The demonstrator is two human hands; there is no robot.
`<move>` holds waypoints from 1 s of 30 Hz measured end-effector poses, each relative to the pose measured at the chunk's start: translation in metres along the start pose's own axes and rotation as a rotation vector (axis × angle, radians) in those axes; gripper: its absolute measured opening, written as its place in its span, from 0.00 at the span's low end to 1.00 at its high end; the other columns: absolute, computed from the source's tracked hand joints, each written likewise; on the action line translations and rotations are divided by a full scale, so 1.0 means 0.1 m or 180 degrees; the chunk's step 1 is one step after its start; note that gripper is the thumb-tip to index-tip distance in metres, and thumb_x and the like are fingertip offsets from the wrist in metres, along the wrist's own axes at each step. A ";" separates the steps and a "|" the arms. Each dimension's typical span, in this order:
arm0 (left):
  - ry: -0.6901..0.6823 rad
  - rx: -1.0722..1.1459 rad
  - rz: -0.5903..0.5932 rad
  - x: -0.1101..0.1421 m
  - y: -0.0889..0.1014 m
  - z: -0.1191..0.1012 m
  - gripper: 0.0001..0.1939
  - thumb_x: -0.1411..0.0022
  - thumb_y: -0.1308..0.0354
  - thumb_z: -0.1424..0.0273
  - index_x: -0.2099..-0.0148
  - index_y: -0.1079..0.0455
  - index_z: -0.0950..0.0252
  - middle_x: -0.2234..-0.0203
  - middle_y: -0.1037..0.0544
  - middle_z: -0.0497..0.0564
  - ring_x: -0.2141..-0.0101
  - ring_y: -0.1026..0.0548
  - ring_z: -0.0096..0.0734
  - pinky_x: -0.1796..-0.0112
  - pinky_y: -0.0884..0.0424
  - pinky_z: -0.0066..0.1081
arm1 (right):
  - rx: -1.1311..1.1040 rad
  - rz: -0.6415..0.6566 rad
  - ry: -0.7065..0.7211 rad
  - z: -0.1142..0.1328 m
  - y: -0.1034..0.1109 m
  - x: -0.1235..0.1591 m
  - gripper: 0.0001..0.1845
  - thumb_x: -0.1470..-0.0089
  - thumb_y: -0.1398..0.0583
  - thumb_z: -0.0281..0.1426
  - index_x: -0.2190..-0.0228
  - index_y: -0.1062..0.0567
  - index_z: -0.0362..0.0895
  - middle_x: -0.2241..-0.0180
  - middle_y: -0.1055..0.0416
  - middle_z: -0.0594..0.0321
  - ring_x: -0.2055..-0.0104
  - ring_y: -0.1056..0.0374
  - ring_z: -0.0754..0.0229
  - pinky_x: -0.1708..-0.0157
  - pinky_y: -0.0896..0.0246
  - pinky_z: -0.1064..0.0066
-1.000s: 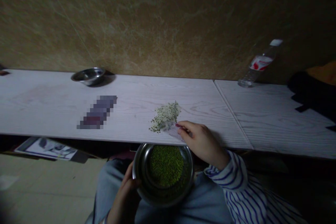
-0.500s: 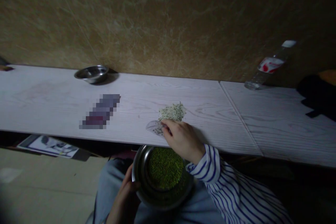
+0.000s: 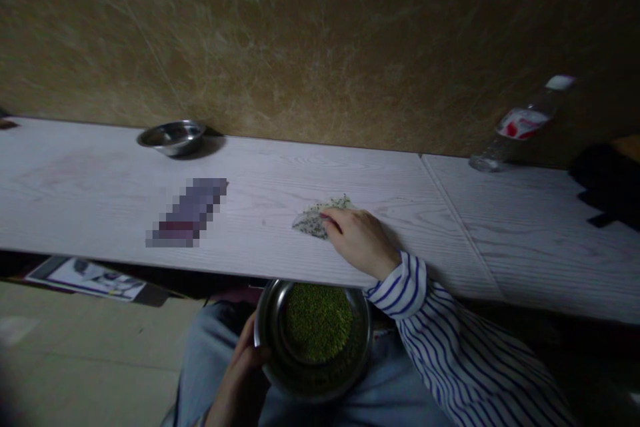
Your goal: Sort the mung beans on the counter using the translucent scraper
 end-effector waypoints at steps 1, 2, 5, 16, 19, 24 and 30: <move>-0.0028 0.0038 0.0005 0.00 0.00 0.00 0.37 0.51 0.35 0.68 0.37 0.34 0.56 0.50 0.21 0.56 0.45 0.30 0.59 0.51 0.32 0.47 | -0.0021 -0.0009 0.0035 0.00 0.01 0.00 0.15 0.38 0.42 0.28 0.52 0.20 0.43 0.55 0.18 0.56 0.57 0.21 0.52 0.55 0.26 0.59; -0.0050 0.0073 0.0011 0.00 -0.01 0.00 0.37 0.51 0.35 0.68 0.37 0.34 0.57 0.51 0.21 0.56 0.45 0.30 0.59 0.51 0.32 0.47 | -0.0048 -0.0036 0.0077 0.00 0.03 0.00 0.15 0.38 0.42 0.27 0.52 0.20 0.43 0.55 0.18 0.56 0.57 0.21 0.52 0.56 0.26 0.59; -0.0036 0.0097 0.0034 0.02 -0.02 0.01 0.38 0.51 0.36 0.69 0.36 0.35 0.57 0.52 0.20 0.56 0.46 0.28 0.58 0.51 0.31 0.48 | -0.0135 -0.0243 0.0212 -0.02 0.11 0.05 0.14 0.38 0.42 0.27 0.53 0.20 0.43 0.56 0.18 0.57 0.58 0.21 0.54 0.57 0.26 0.61; 0.0001 0.0033 0.0128 0.01 -0.03 0.02 0.43 0.51 0.37 0.70 0.32 0.41 0.58 0.52 0.20 0.57 0.47 0.27 0.59 0.56 0.30 0.45 | 0.0334 -0.0645 0.0618 0.02 0.20 0.39 0.10 0.37 0.41 0.26 0.56 0.21 0.44 0.58 0.17 0.57 0.59 0.21 0.53 0.59 0.31 0.60; -0.0050 0.0000 0.0133 0.01 -0.03 0.02 0.40 0.52 0.37 0.71 0.35 0.38 0.57 0.52 0.20 0.56 0.45 0.30 0.58 0.55 0.30 0.44 | 0.0356 -0.0626 0.0679 0.06 0.17 0.40 0.10 0.37 0.41 0.25 0.56 0.22 0.44 0.58 0.18 0.57 0.59 0.22 0.54 0.59 0.32 0.60; 0.0009 -0.0012 -0.0056 -0.02 0.02 0.02 0.36 0.57 0.35 0.72 0.42 0.31 0.56 0.57 0.19 0.53 0.46 0.29 0.55 0.53 0.32 0.42 | 0.0357 -0.0529 0.0778 0.12 0.14 0.43 0.11 0.36 0.42 0.25 0.55 0.22 0.43 0.58 0.18 0.58 0.59 0.22 0.54 0.60 0.33 0.60; 0.0149 -0.0125 0.0143 -0.02 0.02 0.04 0.40 0.53 0.37 0.70 0.36 0.38 0.55 0.60 0.21 0.53 0.68 0.25 0.43 0.67 0.30 0.39 | 0.0344 -0.0555 0.0815 0.10 0.21 0.51 0.11 0.36 0.42 0.25 0.55 0.22 0.43 0.58 0.18 0.58 0.59 0.22 0.55 0.61 0.35 0.62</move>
Point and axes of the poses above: each hand's wrist, its own x-axis away from the middle knuckle, its own y-axis out of the back of the hand, z = x × y, the point moved 7 cm from there along -x, towards the middle knuckle
